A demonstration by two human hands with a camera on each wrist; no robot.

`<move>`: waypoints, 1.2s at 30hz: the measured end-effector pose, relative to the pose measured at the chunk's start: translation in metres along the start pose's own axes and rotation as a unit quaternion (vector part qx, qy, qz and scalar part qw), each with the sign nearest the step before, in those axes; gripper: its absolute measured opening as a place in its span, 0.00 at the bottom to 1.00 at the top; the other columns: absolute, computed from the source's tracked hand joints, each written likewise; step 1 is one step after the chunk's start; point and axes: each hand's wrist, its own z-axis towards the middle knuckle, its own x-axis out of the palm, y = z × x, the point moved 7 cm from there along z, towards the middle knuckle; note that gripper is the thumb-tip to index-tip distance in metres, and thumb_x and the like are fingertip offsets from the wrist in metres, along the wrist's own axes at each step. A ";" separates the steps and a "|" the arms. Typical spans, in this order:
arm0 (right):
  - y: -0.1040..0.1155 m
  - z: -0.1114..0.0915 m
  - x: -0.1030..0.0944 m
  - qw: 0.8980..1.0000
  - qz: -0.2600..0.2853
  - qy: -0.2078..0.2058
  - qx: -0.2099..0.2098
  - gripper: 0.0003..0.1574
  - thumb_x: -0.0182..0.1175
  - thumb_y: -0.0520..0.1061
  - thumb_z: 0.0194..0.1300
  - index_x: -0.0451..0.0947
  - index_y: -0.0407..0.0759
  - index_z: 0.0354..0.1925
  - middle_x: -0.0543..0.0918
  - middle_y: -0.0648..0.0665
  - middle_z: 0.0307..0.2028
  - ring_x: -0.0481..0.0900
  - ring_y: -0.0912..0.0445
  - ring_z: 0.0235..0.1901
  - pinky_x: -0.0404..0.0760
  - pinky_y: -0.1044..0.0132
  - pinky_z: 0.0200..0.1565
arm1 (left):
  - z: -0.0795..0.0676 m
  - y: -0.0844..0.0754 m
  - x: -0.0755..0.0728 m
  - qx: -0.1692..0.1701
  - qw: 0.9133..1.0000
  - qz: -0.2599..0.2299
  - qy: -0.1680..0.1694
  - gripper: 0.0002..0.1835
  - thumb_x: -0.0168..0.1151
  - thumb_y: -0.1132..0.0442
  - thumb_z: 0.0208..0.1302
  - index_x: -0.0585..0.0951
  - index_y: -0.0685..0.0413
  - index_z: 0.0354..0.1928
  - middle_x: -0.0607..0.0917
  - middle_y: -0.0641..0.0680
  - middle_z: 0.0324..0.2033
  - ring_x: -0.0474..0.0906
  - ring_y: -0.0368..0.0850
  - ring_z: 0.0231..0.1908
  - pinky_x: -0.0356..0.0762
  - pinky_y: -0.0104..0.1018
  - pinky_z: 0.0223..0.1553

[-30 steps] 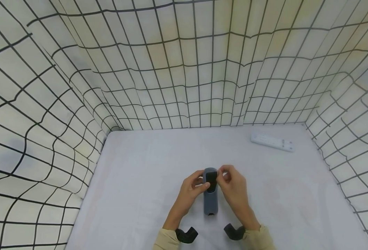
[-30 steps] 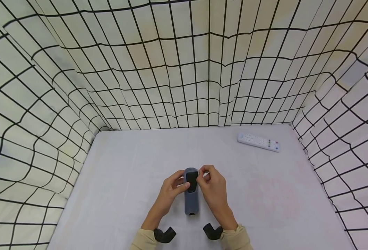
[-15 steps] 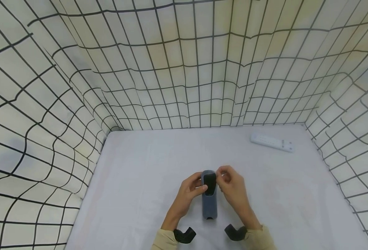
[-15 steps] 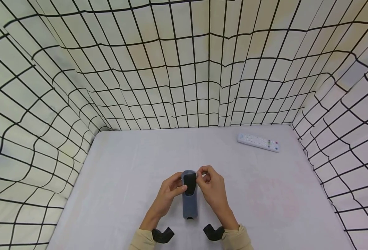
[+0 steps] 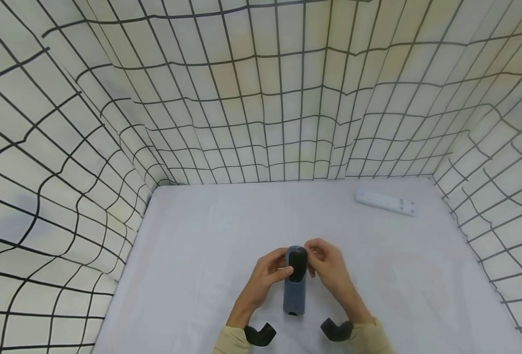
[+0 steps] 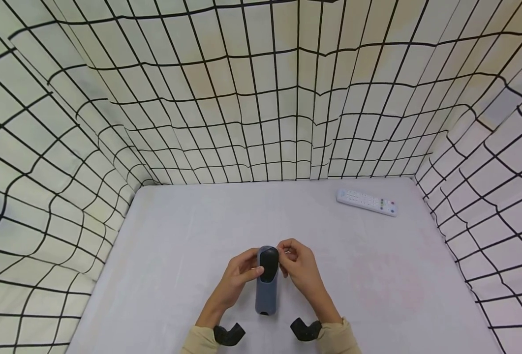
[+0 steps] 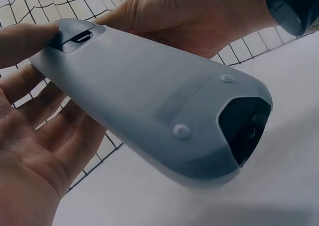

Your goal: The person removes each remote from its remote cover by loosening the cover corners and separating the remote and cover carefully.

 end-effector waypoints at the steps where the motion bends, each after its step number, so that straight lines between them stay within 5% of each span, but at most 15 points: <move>1: -0.001 0.000 0.000 1.000 0.004 0.007 0.003 0.09 0.61 0.42 0.76 0.79 0.36 0.47 0.80 0.49 0.24 0.74 0.59 0.20 0.76 0.64 0.25 | 0.000 0.000 0.000 -0.001 1.000 0.000 0.000 0.22 0.61 0.61 0.74 0.78 0.58 0.67 0.83 0.66 0.58 0.86 0.40 0.51 0.82 0.38 0.56; 22: -0.005 -0.006 0.000 0.993 0.028 0.093 -0.064 0.12 0.57 0.41 0.79 0.77 0.35 0.54 0.83 0.52 0.34 0.77 0.57 0.27 0.80 0.67 0.29 | -0.001 0.005 0.000 -0.032 0.999 -0.002 -0.024 0.20 0.64 0.60 0.73 0.79 0.60 0.62 0.84 0.63 0.56 0.87 0.39 0.51 0.84 0.35 0.53; 29: -0.004 -0.009 -0.003 0.994 0.037 0.069 -0.070 0.12 0.56 0.41 0.79 0.76 0.35 0.55 0.79 0.39 0.31 0.76 0.55 0.27 0.80 0.65 0.29 | 0.001 0.003 0.001 -0.026 0.998 0.017 -0.046 0.19 0.64 0.61 0.73 0.79 0.59 0.61 0.84 0.66 0.55 0.88 0.37 0.48 0.85 0.34 0.51; 36: -0.013 -0.018 0.001 0.999 0.026 0.024 -0.040 0.16 0.57 0.42 0.79 0.75 0.40 0.61 0.81 0.42 0.43 0.80 0.57 0.36 0.83 0.63 0.39 | 0.000 0.004 0.000 -0.015 0.996 0.029 -0.080 0.18 0.64 0.62 0.73 0.79 0.56 0.62 0.83 0.64 0.54 0.87 0.37 0.48 0.84 0.34 0.51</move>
